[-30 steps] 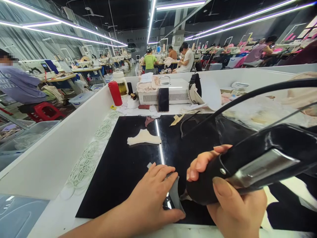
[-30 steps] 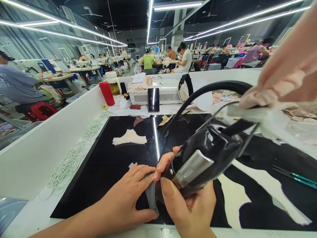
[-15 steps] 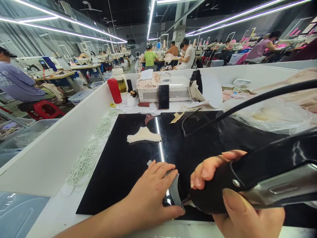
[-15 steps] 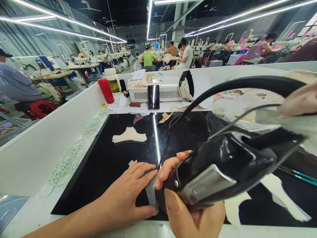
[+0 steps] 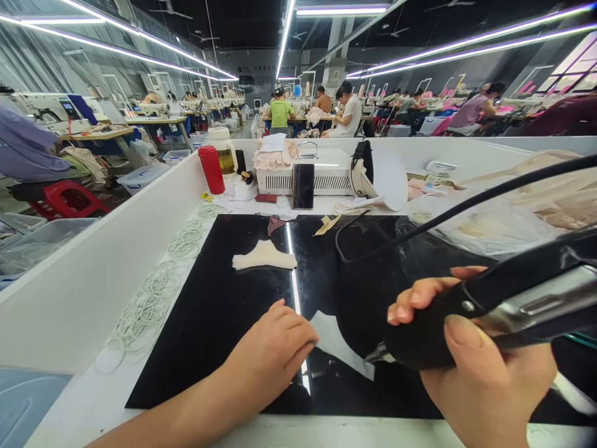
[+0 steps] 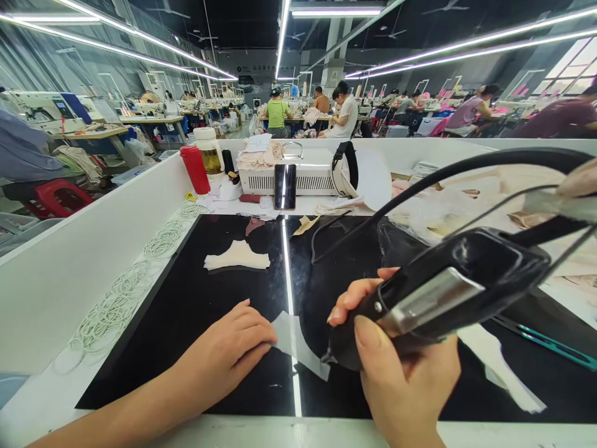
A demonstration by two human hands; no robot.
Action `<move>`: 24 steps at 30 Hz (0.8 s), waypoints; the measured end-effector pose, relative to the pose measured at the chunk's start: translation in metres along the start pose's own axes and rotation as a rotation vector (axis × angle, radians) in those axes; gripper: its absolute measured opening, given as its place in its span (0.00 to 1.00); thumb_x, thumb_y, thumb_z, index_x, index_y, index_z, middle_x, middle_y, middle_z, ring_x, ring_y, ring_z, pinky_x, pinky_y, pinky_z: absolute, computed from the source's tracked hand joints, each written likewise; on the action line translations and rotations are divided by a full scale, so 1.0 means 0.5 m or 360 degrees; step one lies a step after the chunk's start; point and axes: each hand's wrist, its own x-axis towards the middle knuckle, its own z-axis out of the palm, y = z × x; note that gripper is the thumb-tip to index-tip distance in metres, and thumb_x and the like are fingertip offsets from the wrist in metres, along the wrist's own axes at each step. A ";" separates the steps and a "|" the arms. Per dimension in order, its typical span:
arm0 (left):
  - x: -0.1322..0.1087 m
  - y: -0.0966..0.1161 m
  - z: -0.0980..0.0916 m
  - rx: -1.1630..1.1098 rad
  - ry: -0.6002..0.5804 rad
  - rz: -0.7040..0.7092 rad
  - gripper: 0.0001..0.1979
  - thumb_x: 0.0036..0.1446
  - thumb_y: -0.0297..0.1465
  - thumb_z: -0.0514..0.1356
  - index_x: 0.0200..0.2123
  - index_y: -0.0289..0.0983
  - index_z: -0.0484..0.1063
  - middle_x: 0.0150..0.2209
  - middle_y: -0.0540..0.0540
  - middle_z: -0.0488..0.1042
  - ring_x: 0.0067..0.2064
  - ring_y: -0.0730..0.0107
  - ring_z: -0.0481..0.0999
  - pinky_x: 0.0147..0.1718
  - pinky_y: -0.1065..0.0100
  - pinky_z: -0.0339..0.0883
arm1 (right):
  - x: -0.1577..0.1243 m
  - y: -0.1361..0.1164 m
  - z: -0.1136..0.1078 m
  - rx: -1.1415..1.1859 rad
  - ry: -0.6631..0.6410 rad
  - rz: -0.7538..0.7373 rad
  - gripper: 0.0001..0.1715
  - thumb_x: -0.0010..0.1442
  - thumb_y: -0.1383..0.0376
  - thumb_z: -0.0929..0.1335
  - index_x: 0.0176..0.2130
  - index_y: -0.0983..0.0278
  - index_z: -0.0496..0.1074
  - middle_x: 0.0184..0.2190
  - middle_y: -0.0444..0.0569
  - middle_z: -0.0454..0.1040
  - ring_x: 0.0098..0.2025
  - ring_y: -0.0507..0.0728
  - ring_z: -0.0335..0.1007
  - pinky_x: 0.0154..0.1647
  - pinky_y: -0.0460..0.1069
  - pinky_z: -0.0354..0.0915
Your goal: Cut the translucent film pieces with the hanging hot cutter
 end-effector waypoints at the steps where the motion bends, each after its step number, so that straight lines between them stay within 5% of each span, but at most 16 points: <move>1: -0.001 -0.001 0.002 -0.0015 -0.0003 0.0039 0.08 0.70 0.24 0.57 0.43 0.39 0.76 0.40 0.50 0.79 0.44 0.68 0.77 0.69 0.52 0.55 | 0.006 0.000 0.000 -0.0008 0.0045 -0.0017 0.23 0.52 0.58 0.80 0.44 0.58 0.73 0.28 0.41 0.75 0.26 0.56 0.71 0.27 0.52 0.74; 5: -0.004 0.002 0.007 -0.0096 -0.0024 0.0150 0.09 0.71 0.25 0.57 0.46 0.39 0.77 0.37 0.51 0.78 0.38 0.72 0.76 0.68 0.57 0.57 | 0.012 -0.004 0.012 0.0041 0.0096 -0.0031 0.22 0.52 0.60 0.79 0.45 0.58 0.72 0.28 0.40 0.74 0.27 0.56 0.71 0.28 0.51 0.73; 10: 0.000 0.002 0.000 -0.0161 -0.0056 0.0120 0.07 0.67 0.26 0.63 0.48 0.39 0.77 0.49 0.48 0.79 0.52 0.66 0.74 0.63 0.64 0.63 | -0.021 -0.003 0.038 0.0175 -0.0138 0.0007 0.20 0.60 0.59 0.77 0.49 0.56 0.71 0.32 0.41 0.74 0.29 0.55 0.72 0.31 0.52 0.73; 15: 0.005 0.004 -0.004 -0.0197 -0.0167 0.0090 0.15 0.61 0.24 0.68 0.50 0.41 0.77 0.53 0.48 0.78 0.57 0.63 0.72 0.65 0.60 0.61 | -0.049 0.008 0.049 0.0297 -0.0346 0.0014 0.20 0.63 0.61 0.75 0.53 0.54 0.69 0.34 0.43 0.74 0.30 0.55 0.72 0.29 0.52 0.72; 24: 0.015 0.016 -0.008 -0.0206 -0.0179 0.0084 0.15 0.61 0.24 0.68 0.51 0.40 0.78 0.52 0.46 0.78 0.56 0.62 0.73 0.63 0.59 0.63 | -0.044 -0.005 0.039 0.0284 -0.0317 0.0077 0.20 0.61 0.59 0.77 0.50 0.54 0.71 0.32 0.43 0.73 0.29 0.56 0.72 0.30 0.53 0.73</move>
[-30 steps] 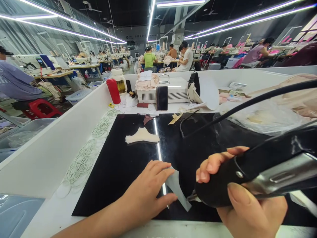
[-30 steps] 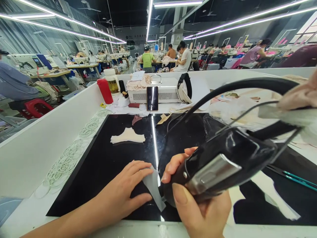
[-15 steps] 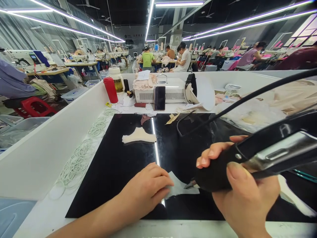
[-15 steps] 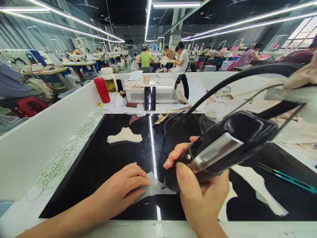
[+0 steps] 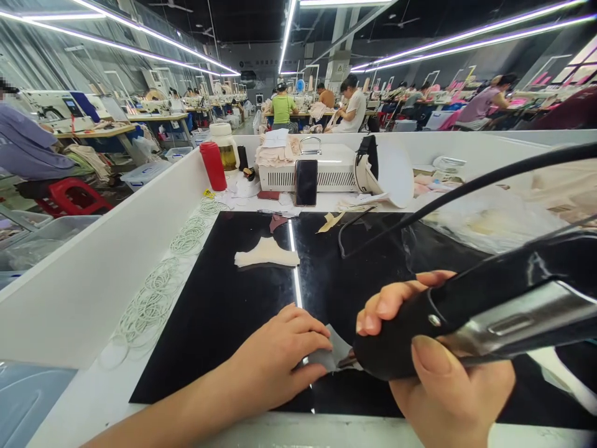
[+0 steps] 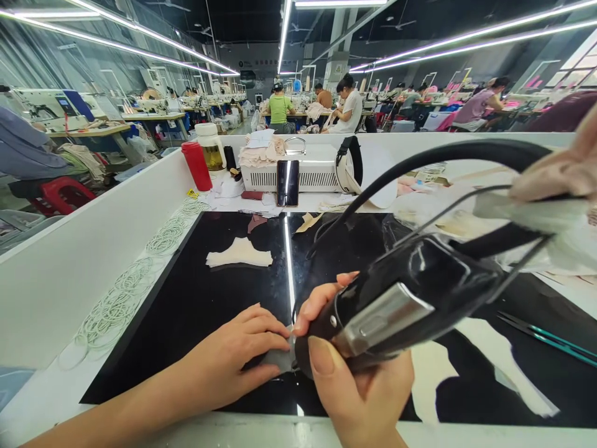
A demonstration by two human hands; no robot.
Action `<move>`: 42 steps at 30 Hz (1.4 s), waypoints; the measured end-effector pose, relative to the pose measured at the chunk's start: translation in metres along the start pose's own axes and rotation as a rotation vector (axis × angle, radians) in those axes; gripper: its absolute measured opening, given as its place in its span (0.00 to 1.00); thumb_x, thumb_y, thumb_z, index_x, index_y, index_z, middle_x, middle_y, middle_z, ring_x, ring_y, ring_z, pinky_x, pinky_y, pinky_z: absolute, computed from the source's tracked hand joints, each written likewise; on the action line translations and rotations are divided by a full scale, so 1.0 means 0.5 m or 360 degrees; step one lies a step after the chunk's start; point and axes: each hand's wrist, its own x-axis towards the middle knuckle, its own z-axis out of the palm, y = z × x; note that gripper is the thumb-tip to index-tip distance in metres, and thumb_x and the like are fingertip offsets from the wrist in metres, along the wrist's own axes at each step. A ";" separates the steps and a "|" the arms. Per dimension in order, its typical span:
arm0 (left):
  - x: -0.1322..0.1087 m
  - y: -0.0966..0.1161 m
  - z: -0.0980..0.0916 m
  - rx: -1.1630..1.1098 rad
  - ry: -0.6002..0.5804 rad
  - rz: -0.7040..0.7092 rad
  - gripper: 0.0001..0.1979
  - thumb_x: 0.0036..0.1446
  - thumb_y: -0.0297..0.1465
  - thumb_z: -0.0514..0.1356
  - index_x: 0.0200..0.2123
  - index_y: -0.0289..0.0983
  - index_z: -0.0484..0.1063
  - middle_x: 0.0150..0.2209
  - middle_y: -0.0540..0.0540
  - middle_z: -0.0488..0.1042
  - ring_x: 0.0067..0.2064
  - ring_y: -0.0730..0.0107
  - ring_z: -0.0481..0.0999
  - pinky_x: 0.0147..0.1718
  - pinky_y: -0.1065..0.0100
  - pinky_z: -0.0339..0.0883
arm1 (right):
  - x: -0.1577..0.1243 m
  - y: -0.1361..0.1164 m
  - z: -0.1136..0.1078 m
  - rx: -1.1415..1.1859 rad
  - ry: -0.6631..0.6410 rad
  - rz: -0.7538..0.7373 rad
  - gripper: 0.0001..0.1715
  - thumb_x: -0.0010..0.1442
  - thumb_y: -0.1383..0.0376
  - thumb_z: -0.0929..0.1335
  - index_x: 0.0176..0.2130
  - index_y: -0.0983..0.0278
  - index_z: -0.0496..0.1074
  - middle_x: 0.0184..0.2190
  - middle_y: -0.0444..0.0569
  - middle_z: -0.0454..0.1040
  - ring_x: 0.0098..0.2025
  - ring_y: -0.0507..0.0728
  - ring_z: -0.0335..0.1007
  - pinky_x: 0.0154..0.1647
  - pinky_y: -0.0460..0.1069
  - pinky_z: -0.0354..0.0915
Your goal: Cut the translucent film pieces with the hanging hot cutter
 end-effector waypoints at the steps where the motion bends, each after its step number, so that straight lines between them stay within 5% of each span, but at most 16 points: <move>1: 0.000 0.000 0.000 0.0003 0.0000 -0.0005 0.15 0.60 0.24 0.68 0.51 0.39 0.78 0.52 0.47 0.78 0.56 0.62 0.72 0.63 0.60 0.63 | 0.000 -0.001 -0.001 -0.0003 0.0003 0.0002 0.20 0.61 0.58 0.77 0.50 0.54 0.71 0.32 0.43 0.73 0.29 0.56 0.72 0.30 0.53 0.73; 11: -0.004 -0.008 -0.002 0.0001 0.0013 -0.0020 0.14 0.62 0.25 0.67 0.51 0.41 0.78 0.54 0.47 0.79 0.58 0.62 0.73 0.67 0.57 0.60 | -0.001 0.013 -0.005 -0.0083 -0.0038 -0.0058 0.19 0.64 0.62 0.74 0.52 0.54 0.70 0.33 0.43 0.74 0.30 0.56 0.73 0.31 0.53 0.72; 20: -0.014 -0.003 -0.014 0.0015 -0.0218 -0.0142 0.18 0.61 0.29 0.68 0.53 0.46 0.77 0.61 0.51 0.76 0.69 0.52 0.64 0.71 0.37 0.44 | 0.016 0.008 -0.012 -0.0123 0.0107 -0.0025 0.19 0.61 0.59 0.76 0.49 0.55 0.70 0.32 0.42 0.73 0.29 0.55 0.73 0.32 0.53 0.73; 42: -0.007 0.004 -0.024 0.0007 -0.0281 -0.0111 0.24 0.57 0.31 0.71 0.57 0.47 0.75 0.63 0.49 0.74 0.69 0.47 0.63 0.70 0.34 0.44 | -0.006 -0.002 0.007 -0.0032 -0.0037 0.0029 0.17 0.64 0.60 0.74 0.51 0.53 0.71 0.32 0.43 0.74 0.31 0.55 0.72 0.32 0.52 0.74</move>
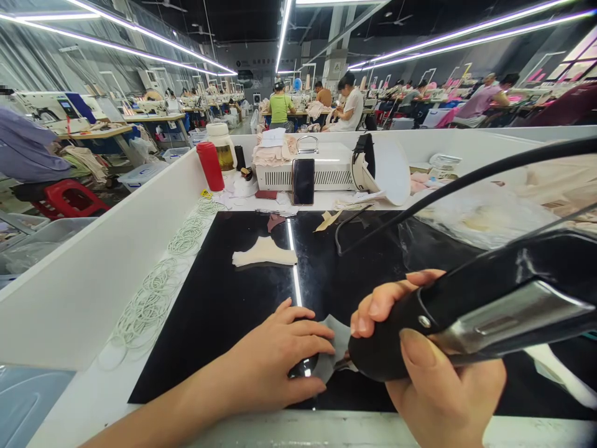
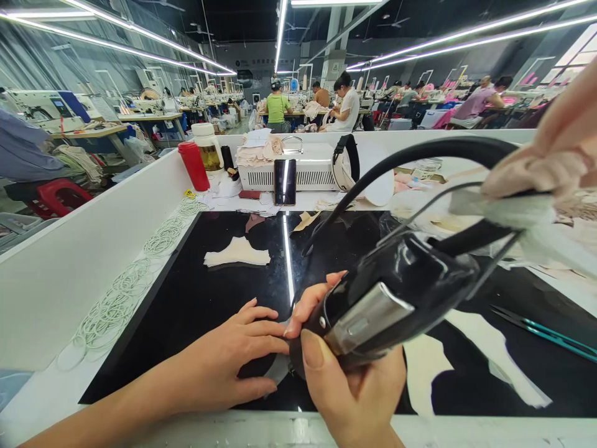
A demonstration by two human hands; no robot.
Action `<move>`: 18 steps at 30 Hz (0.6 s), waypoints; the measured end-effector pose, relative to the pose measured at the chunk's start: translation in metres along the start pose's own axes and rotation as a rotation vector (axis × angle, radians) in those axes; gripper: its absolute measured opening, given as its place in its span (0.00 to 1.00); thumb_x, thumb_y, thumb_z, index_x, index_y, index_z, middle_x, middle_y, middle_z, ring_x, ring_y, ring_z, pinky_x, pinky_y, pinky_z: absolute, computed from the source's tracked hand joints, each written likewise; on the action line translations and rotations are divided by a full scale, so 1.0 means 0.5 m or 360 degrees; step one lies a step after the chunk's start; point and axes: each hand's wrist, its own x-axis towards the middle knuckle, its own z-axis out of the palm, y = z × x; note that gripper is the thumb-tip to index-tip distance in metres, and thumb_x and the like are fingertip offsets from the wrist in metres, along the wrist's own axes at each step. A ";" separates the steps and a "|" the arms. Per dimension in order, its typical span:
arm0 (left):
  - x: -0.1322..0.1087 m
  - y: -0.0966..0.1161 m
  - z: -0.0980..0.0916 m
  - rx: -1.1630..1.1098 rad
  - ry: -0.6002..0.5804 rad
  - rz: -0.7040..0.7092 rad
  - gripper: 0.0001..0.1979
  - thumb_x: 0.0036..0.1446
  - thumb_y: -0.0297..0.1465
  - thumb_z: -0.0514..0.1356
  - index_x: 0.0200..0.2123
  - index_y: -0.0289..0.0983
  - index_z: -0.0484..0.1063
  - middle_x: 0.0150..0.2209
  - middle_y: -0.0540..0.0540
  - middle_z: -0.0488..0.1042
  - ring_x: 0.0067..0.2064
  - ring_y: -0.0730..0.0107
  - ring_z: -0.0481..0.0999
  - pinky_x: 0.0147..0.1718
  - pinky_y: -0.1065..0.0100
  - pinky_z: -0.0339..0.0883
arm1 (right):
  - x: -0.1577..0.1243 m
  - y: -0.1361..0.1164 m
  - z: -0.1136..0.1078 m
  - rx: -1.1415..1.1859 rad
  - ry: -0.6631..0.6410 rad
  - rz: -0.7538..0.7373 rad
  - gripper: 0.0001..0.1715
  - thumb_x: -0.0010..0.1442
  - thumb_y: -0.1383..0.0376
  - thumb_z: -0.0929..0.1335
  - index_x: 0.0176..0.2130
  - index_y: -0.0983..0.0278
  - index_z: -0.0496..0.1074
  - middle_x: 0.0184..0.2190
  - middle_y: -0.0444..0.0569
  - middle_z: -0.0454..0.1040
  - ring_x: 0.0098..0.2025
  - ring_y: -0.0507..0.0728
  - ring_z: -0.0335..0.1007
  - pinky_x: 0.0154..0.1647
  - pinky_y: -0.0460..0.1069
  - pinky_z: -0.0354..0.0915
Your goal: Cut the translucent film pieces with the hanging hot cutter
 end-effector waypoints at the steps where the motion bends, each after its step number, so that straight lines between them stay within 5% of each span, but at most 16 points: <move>1: 0.000 0.000 -0.001 -0.0006 -0.0001 0.0004 0.24 0.57 0.31 0.71 0.57 0.47 0.76 0.63 0.49 0.74 0.69 0.46 0.63 0.70 0.34 0.44 | 0.000 -0.001 -0.001 0.0005 -0.0004 0.0009 0.16 0.64 0.60 0.74 0.51 0.53 0.71 0.32 0.43 0.74 0.31 0.55 0.73 0.32 0.52 0.74; 10: 0.003 -0.019 0.004 -0.0002 0.0028 0.0125 0.26 0.59 0.34 0.70 0.60 0.49 0.73 0.62 0.49 0.74 0.69 0.49 0.63 0.71 0.41 0.43 | -0.019 -0.009 0.009 0.0096 -0.0003 0.0101 0.24 0.61 0.54 0.77 0.52 0.53 0.68 0.31 0.42 0.73 0.29 0.54 0.69 0.30 0.51 0.72; 18: 0.002 -0.022 0.003 0.0001 -0.0031 0.0089 0.27 0.58 0.35 0.71 0.61 0.49 0.73 0.64 0.49 0.72 0.70 0.47 0.61 0.71 0.39 0.40 | -0.013 -0.007 0.010 0.0057 -0.0092 0.0096 0.20 0.63 0.55 0.76 0.51 0.53 0.69 0.31 0.41 0.73 0.29 0.54 0.72 0.30 0.51 0.73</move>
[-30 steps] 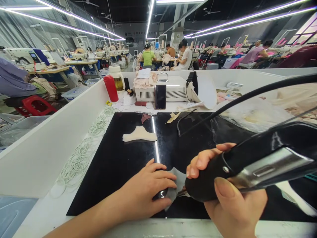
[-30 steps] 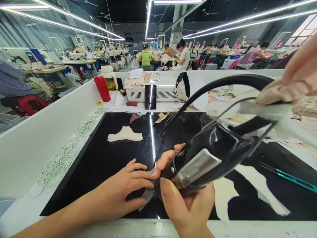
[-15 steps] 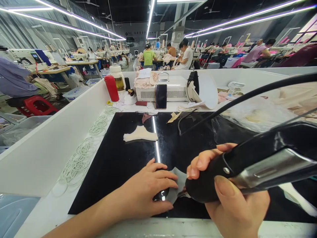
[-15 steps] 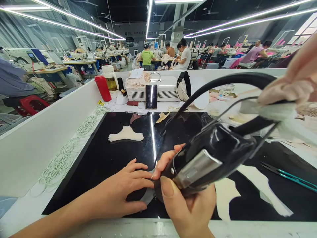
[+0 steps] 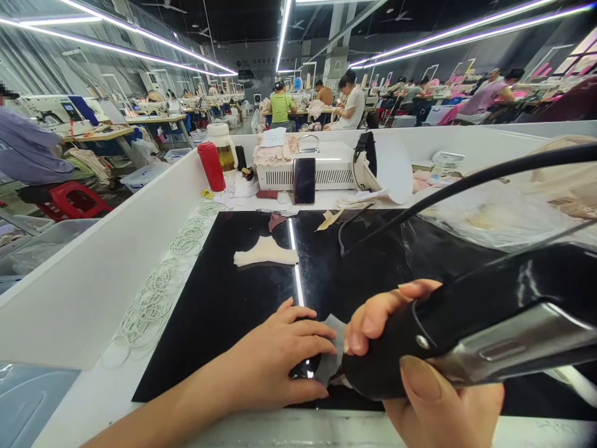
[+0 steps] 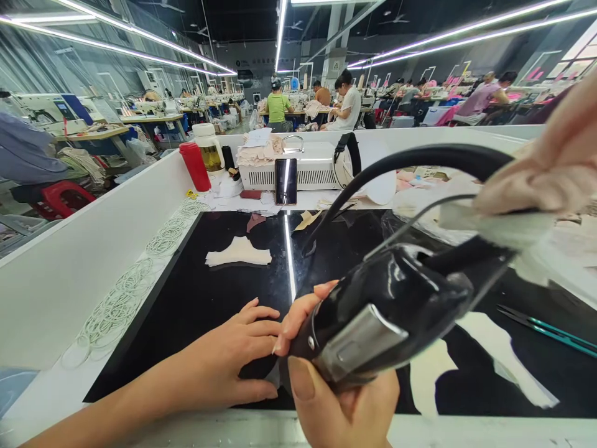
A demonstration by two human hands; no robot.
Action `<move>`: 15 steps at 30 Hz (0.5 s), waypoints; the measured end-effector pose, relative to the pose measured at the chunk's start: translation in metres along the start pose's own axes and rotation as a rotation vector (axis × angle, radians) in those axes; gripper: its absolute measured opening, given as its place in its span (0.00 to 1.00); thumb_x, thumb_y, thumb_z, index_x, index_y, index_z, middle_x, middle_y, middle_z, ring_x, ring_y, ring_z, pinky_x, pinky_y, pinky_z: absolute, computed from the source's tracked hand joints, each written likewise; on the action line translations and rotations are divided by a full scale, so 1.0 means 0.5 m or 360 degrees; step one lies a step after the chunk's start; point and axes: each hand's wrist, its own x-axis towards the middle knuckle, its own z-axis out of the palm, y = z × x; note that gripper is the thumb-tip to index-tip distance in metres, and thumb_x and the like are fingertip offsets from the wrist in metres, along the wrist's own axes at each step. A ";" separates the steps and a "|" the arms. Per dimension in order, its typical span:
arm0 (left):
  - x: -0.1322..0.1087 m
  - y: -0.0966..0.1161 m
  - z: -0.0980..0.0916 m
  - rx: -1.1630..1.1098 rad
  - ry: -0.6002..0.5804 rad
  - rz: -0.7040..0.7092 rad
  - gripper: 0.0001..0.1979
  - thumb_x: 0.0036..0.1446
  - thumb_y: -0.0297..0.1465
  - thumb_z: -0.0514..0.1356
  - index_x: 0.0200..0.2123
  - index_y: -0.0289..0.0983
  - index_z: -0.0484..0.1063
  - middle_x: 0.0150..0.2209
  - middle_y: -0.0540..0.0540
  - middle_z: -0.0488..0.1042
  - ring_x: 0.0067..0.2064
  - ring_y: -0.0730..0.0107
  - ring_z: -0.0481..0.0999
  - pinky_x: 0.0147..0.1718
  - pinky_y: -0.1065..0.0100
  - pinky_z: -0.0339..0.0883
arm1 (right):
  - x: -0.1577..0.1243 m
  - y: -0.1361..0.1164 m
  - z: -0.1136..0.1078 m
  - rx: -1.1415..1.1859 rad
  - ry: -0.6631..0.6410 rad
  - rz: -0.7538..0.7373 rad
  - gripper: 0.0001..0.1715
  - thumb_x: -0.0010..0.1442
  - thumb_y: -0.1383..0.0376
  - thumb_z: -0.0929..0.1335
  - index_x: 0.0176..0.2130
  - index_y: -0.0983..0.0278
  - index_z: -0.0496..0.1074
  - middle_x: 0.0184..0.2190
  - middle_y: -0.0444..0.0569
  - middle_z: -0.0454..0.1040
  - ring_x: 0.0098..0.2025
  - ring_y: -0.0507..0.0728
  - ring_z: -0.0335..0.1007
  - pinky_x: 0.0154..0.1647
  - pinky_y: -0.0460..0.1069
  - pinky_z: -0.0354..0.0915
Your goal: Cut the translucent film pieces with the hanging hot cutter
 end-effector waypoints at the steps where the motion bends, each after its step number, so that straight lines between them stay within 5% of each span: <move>1: -0.002 0.000 -0.001 -0.0004 -0.0007 -0.0016 0.28 0.58 0.35 0.71 0.61 0.49 0.72 0.64 0.49 0.72 0.70 0.47 0.61 0.71 0.38 0.39 | 0.004 -0.002 -0.002 0.0000 0.0012 -0.0017 0.21 0.62 0.54 0.76 0.50 0.53 0.69 0.31 0.41 0.74 0.28 0.54 0.72 0.30 0.51 0.74; 8: -0.003 0.007 0.001 0.0017 0.0152 -0.0052 0.19 0.57 0.40 0.73 0.51 0.43 0.77 0.58 0.46 0.76 0.64 0.53 0.69 0.72 0.41 0.40 | 0.051 -0.017 -0.039 -0.0171 0.0493 -0.0250 0.23 0.53 0.57 0.80 0.45 0.57 0.73 0.27 0.40 0.74 0.25 0.54 0.71 0.26 0.50 0.74; 15: 0.007 0.015 0.014 0.0268 -0.0012 0.0004 0.27 0.62 0.41 0.69 0.62 0.44 0.71 0.66 0.44 0.69 0.70 0.47 0.63 0.70 0.34 0.45 | 0.054 0.002 -0.059 -0.0165 0.0456 -0.0321 0.22 0.57 0.58 0.78 0.48 0.57 0.72 0.30 0.41 0.75 0.28 0.55 0.72 0.29 0.51 0.73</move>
